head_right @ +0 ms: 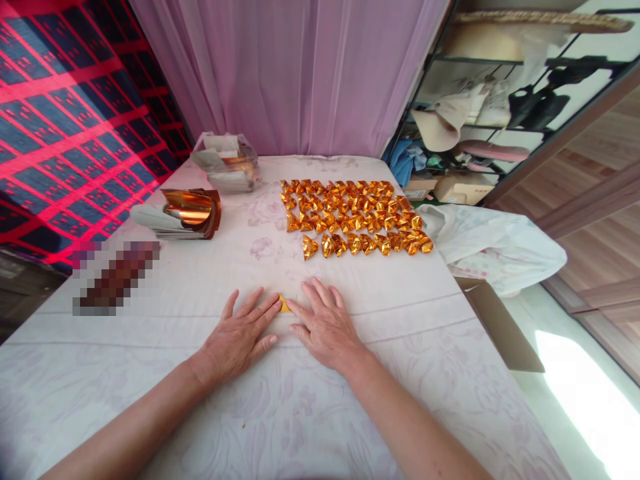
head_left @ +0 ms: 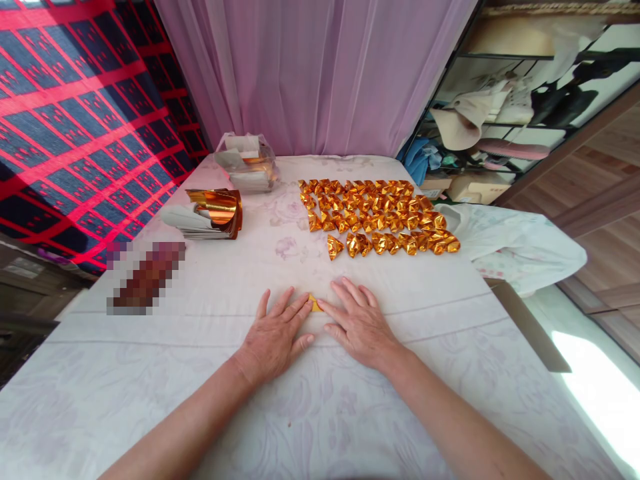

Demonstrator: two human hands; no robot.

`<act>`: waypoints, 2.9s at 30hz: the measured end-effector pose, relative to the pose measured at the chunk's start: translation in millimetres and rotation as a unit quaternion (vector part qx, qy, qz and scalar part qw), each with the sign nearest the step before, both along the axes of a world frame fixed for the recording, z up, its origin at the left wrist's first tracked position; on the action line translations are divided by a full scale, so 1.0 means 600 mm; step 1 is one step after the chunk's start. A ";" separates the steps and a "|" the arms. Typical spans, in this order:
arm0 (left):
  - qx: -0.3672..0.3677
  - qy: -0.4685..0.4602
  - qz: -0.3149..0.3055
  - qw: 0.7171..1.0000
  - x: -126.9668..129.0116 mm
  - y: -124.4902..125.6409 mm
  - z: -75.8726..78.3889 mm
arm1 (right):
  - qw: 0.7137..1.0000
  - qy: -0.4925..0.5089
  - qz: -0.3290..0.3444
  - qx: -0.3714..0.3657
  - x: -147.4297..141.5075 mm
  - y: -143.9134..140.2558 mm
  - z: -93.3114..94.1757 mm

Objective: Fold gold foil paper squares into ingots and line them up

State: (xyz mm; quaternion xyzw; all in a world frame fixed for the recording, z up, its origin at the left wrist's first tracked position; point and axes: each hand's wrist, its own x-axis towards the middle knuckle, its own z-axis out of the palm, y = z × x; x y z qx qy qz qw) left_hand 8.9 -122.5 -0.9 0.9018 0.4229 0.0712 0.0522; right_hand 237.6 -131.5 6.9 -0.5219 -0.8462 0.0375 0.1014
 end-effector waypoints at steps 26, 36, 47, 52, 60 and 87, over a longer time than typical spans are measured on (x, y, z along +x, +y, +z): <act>-0.032 -0.083 0.085 0.992 -0.023 0.026 0.038 | 0.999 0.019 -0.004 0.032 -0.003 -0.006 0.002; -0.034 -0.118 0.118 0.985 -0.007 0.035 0.037 | 0.999 0.024 0.004 0.038 -0.004 -0.006 0.003; -0.079 -0.104 0.146 0.981 0.011 0.050 0.051 | 0.997 0.045 0.021 0.055 -0.002 -0.005 0.001; -0.094 -0.094 0.140 0.981 0.015 0.055 0.058 | 0.996 0.067 0.026 0.060 0.001 -0.004 -0.001; -0.110 -0.122 0.107 0.981 0.017 0.060 0.074 | 0.990 0.104 0.021 0.093 0.009 0.000 -0.011; 0.060 -0.184 -0.041 0.980 -0.004 0.007 0.059 | 0.977 0.142 0.085 0.138 0.003 0.006 -0.016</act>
